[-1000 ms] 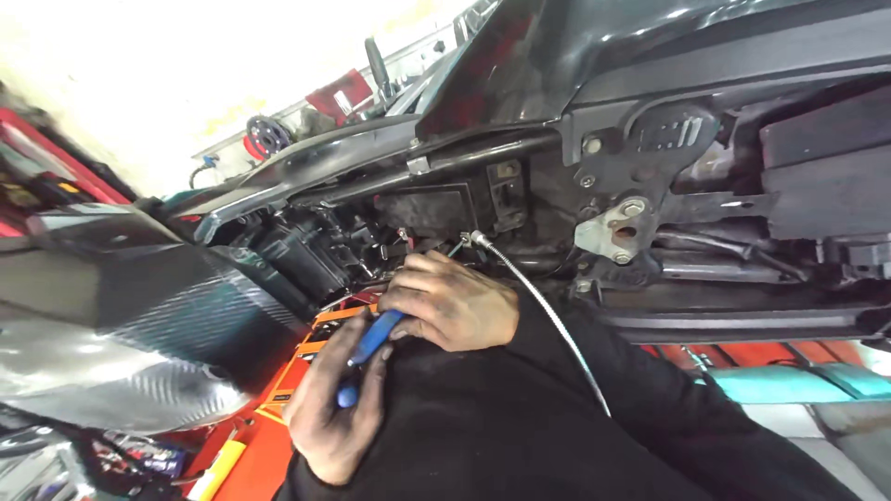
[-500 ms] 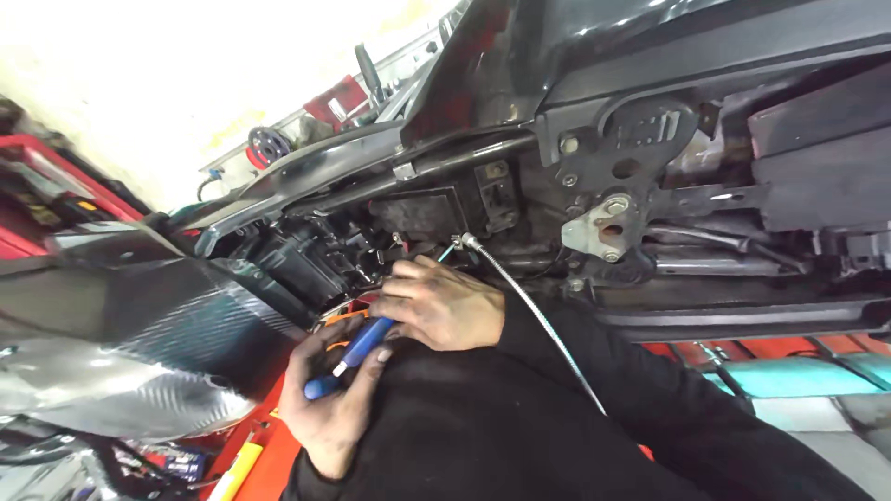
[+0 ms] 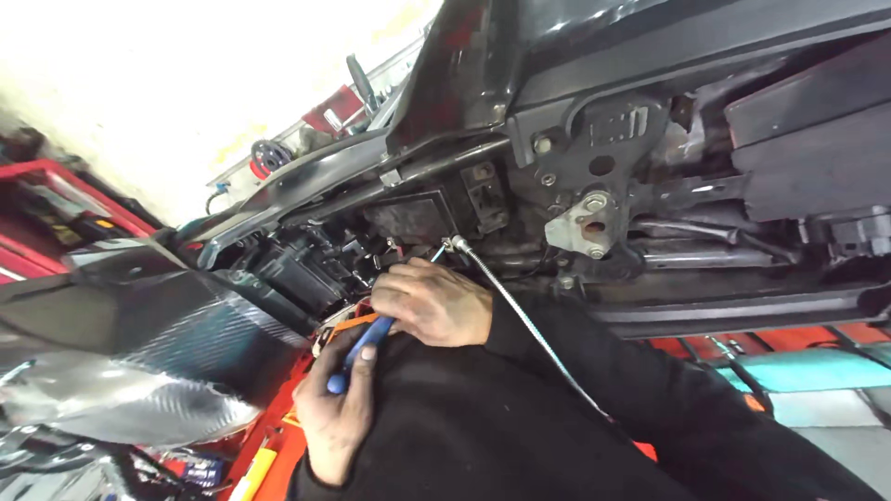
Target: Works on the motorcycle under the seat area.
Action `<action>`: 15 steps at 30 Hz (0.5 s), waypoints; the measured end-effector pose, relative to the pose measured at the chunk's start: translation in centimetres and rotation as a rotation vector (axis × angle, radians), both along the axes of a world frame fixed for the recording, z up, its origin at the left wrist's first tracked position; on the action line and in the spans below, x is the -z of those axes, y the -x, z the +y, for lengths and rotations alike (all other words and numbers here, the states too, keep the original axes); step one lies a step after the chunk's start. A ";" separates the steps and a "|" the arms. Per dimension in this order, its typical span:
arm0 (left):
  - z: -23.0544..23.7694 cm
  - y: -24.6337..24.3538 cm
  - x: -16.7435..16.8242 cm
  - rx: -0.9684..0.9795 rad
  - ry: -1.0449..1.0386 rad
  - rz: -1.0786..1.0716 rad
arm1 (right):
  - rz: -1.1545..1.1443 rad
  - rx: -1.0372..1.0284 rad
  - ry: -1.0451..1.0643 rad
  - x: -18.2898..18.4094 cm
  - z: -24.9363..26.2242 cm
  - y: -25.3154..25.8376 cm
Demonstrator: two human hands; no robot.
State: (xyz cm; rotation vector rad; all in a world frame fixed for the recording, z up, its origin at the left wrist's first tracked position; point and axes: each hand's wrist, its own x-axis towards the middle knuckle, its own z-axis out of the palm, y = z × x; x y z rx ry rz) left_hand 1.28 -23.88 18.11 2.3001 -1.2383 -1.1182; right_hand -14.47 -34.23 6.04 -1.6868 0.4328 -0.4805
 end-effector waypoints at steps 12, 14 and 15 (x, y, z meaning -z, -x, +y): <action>-0.7 1.1 0.4 -0.120 -0.053 0.004 | 0.110 0.028 0.023 -0.2 0.5 0.4; -0.9 1.4 0.4 -0.141 -0.072 -0.018 | 0.095 0.034 0.020 -0.2 0.5 0.5; -0.7 1.4 0.5 -0.102 -0.037 -0.029 | 0.100 0.024 0.023 -0.3 0.5 0.6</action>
